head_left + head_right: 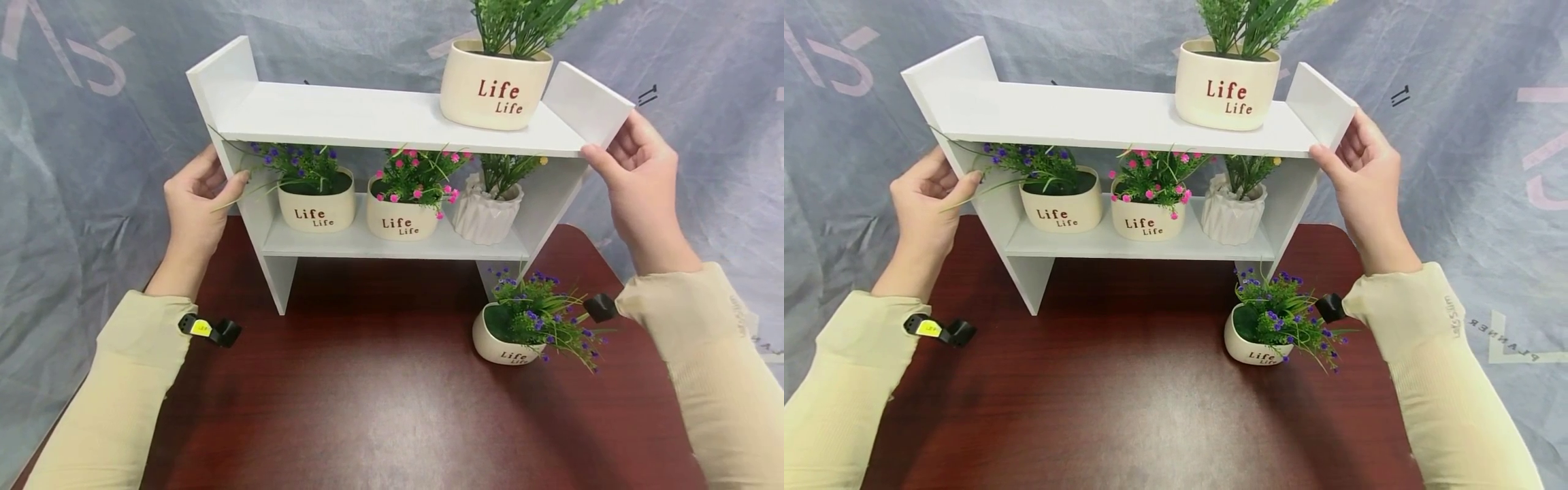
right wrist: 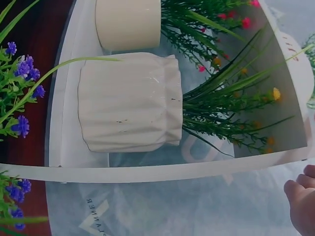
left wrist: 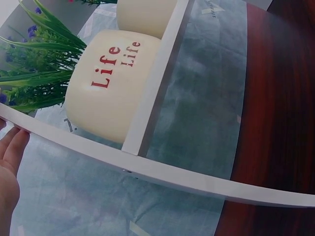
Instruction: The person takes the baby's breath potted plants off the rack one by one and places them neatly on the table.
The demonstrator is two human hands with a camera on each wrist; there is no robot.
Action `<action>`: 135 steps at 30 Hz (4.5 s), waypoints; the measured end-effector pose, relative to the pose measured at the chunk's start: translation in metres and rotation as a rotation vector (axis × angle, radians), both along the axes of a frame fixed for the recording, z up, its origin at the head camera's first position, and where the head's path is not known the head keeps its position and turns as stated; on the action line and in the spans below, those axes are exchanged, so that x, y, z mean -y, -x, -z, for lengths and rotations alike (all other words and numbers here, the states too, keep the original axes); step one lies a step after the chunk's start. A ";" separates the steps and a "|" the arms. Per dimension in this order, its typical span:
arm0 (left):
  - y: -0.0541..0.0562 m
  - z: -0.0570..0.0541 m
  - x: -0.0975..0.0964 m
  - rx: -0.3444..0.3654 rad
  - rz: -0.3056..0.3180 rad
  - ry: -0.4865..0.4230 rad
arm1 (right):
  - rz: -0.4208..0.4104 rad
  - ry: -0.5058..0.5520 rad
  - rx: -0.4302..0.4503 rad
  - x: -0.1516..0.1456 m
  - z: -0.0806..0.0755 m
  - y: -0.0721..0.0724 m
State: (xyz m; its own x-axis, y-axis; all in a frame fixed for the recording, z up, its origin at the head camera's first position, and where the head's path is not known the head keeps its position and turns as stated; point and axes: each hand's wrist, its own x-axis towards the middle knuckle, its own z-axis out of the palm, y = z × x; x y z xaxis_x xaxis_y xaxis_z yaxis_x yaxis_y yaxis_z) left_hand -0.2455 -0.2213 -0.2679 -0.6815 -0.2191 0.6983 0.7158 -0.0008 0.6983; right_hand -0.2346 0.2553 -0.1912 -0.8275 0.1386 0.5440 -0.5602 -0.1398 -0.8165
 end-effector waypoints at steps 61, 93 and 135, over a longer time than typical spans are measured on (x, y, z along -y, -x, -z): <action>-0.034 -0.073 -0.006 -0.133 -0.088 0.002 | 0.125 -0.033 -0.103 0.007 0.000 0.002; -0.031 -0.128 -0.070 -0.112 0.156 0.047 | 0.173 -0.042 -0.052 0.015 0.000 0.002; -0.003 -0.159 -0.111 0.488 0.363 0.164 | 0.179 -0.071 -0.060 0.013 0.002 0.001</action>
